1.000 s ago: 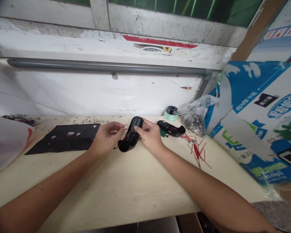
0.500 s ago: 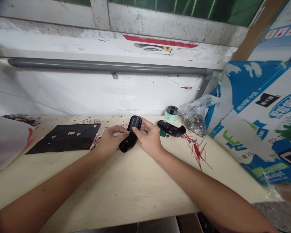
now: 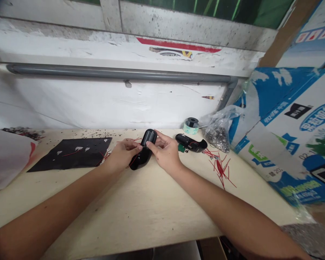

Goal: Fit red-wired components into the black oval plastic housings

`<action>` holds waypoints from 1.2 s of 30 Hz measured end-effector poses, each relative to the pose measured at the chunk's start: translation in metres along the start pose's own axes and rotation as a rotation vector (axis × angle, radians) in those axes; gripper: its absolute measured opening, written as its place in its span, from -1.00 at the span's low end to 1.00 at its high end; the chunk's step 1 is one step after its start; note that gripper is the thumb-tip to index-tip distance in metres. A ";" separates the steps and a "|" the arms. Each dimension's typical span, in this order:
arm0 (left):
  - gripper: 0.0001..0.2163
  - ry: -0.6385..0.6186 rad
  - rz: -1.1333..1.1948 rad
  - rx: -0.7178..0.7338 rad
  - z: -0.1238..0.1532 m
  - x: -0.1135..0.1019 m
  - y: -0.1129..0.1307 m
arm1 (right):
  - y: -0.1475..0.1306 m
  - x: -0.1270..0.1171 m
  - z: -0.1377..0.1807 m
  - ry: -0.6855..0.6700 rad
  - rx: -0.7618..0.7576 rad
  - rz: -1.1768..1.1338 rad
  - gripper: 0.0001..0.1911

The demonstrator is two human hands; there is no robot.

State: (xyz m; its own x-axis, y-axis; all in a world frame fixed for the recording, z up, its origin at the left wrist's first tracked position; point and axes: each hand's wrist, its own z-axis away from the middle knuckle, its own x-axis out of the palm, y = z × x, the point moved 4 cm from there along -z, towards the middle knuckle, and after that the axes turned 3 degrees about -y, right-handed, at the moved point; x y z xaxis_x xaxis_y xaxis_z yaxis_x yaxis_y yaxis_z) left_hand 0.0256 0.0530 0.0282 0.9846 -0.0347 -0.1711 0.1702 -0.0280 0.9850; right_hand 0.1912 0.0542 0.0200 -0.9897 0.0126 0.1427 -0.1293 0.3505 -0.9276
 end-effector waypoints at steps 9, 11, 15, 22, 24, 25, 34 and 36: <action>-0.86 0.047 -0.061 0.111 -0.004 0.001 -0.011 | 0.008 0.002 0.004 0.022 0.036 -0.038 -0.28; -0.85 0.039 -0.047 0.123 -0.006 0.003 -0.016 | 0.008 0.004 0.005 0.018 0.062 -0.064 -0.27; -0.83 0.061 0.022 0.090 -0.006 0.005 -0.023 | 0.007 0.007 0.007 0.028 0.111 -0.133 -0.23; -0.80 0.010 0.041 0.016 -0.002 0.004 -0.015 | 0.006 0.006 0.005 0.012 0.171 -0.157 -0.39; -0.79 -0.018 0.050 0.042 0.000 0.004 -0.009 | 0.006 0.004 0.003 -0.016 0.214 -0.196 -0.51; -0.78 -0.035 0.076 0.063 0.001 0.004 -0.005 | 0.006 0.003 0.003 -0.040 0.243 -0.217 -0.55; -0.76 -0.243 0.500 -0.127 0.005 0.002 0.002 | 0.011 -0.002 -0.003 -0.205 0.347 -0.353 -0.73; -0.80 -0.409 0.579 -0.145 0.004 0.005 0.000 | 0.010 0.000 -0.003 -0.248 0.353 -0.358 -0.74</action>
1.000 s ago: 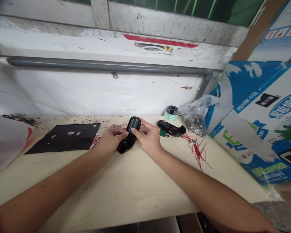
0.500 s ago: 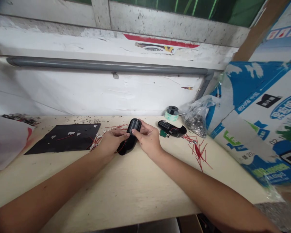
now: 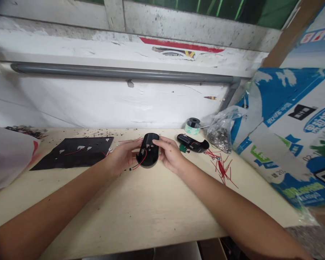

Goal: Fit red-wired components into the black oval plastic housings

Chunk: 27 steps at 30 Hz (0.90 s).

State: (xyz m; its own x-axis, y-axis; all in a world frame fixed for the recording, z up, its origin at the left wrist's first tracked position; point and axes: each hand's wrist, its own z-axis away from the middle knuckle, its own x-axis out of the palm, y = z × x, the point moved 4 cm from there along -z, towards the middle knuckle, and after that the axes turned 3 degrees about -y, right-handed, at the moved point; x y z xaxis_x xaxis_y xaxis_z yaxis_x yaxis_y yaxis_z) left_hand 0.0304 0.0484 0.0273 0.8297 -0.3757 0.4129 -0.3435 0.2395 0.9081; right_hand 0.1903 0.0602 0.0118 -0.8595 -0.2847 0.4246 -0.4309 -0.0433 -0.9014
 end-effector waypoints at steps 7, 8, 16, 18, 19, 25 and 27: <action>-0.72 -0.149 -0.015 -0.070 0.000 -0.002 -0.006 | -0.003 0.010 0.006 -0.066 0.050 0.059 -0.67; -0.72 -0.169 -0.031 -0.067 0.000 -0.001 -0.006 | -0.004 0.010 0.006 -0.076 0.057 0.059 -0.66; -0.72 -0.203 -0.114 -0.108 0.001 -0.006 -0.009 | -0.003 0.008 0.008 -0.089 0.079 0.106 -0.61; -0.72 -0.202 -0.100 -0.118 0.000 -0.008 -0.010 | -0.002 0.008 0.008 -0.093 0.086 0.121 -0.59; -0.72 -0.201 -0.094 -0.124 -0.001 -0.008 -0.010 | -0.002 0.008 0.008 -0.093 0.089 0.128 -0.59; -0.74 -0.150 -0.134 -0.152 0.000 -0.006 -0.010 | -0.001 0.008 0.008 -0.055 0.097 0.154 -0.53; -0.73 -0.090 -0.188 -0.108 -0.001 -0.007 -0.010 | -0.001 0.007 0.007 -0.004 0.074 0.165 -0.52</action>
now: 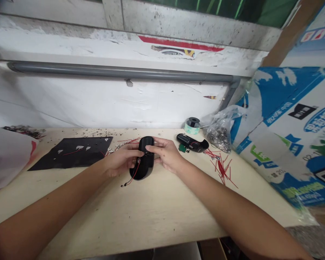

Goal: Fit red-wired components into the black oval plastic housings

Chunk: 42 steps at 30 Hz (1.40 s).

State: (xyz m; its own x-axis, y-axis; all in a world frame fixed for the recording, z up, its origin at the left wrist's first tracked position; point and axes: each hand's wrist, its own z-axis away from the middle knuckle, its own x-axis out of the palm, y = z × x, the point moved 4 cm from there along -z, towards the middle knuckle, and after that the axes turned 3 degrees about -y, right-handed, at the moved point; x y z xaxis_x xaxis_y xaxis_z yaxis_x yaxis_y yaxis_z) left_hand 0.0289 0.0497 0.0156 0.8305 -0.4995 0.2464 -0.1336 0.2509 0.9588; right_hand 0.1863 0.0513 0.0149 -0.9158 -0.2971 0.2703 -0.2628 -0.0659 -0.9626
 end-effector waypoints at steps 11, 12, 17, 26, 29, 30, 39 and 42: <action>-0.56 0.271 -0.513 0.350 0.006 0.014 0.013 | -0.009 0.004 0.002 0.167 -0.263 0.119 -0.44; -0.58 0.267 -0.555 0.391 0.008 0.016 0.015 | -0.010 0.005 0.003 0.166 -0.271 0.126 -0.43; -0.61 0.311 -0.699 0.452 0.013 0.020 0.019 | -0.012 0.005 0.004 0.172 -0.282 0.149 -0.42; -0.64 0.375 -0.946 0.439 0.015 0.020 0.022 | -0.013 0.006 0.004 0.201 -0.298 0.145 -0.38; -0.66 0.359 -0.973 0.425 0.015 0.021 0.023 | -0.011 0.006 0.004 0.196 -0.272 0.148 -0.40; -0.67 0.358 -0.978 0.421 0.015 0.021 0.023 | -0.011 0.006 0.004 0.194 -0.265 0.153 -0.41; -0.74 0.377 -1.001 0.406 0.014 0.021 0.023 | -0.010 0.007 0.004 0.184 -0.261 0.152 -0.47; -0.75 0.376 -0.999 0.409 0.013 0.021 0.024 | -0.009 0.007 0.004 0.187 -0.240 0.150 -0.46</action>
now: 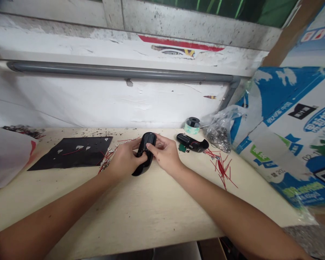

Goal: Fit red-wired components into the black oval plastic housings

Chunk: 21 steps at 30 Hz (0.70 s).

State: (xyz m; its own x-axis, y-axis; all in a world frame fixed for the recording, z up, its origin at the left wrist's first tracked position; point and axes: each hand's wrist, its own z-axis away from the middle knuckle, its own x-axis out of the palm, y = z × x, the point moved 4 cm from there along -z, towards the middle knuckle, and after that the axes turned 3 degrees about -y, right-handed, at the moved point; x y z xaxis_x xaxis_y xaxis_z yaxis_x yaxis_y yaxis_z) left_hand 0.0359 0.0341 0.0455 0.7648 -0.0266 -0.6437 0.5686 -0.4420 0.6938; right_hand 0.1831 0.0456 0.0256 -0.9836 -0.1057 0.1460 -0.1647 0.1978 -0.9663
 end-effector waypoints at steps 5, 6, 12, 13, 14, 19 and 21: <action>-0.76 -0.013 -0.002 -0.016 0.000 0.000 0.000 | 0.002 0.000 0.000 0.009 0.020 -0.012 -0.47; -0.77 -0.012 -0.004 -0.015 -0.001 0.001 0.000 | 0.003 0.000 0.000 0.006 0.018 -0.012 -0.47; -0.74 0.009 -0.004 -0.021 -0.001 0.001 -0.002 | 0.006 -0.002 -0.002 -0.009 -0.005 -0.011 -0.46; -0.72 0.010 -0.001 -0.020 -0.001 0.001 -0.001 | 0.006 -0.002 -0.002 -0.013 -0.009 -0.006 -0.47; -0.71 0.010 0.002 -0.020 -0.001 0.001 -0.001 | 0.006 -0.002 -0.002 -0.013 -0.011 0.001 -0.47; -0.68 0.005 0.058 -0.032 0.000 0.000 0.001 | 0.005 -0.001 -0.002 -0.004 0.005 -0.029 -0.46; -0.66 -0.018 0.185 -0.051 -0.002 -0.001 -0.001 | 0.005 -0.001 -0.002 -0.016 0.030 -0.058 -0.46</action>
State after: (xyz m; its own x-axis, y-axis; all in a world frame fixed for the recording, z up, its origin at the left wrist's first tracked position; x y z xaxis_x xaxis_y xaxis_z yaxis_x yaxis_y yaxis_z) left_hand 0.0351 0.0366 0.0456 0.8525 -0.1192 -0.5089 0.4337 -0.3819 0.8161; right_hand 0.1832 0.0484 0.0211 -0.9710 -0.1319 0.1992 -0.2193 0.1613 -0.9622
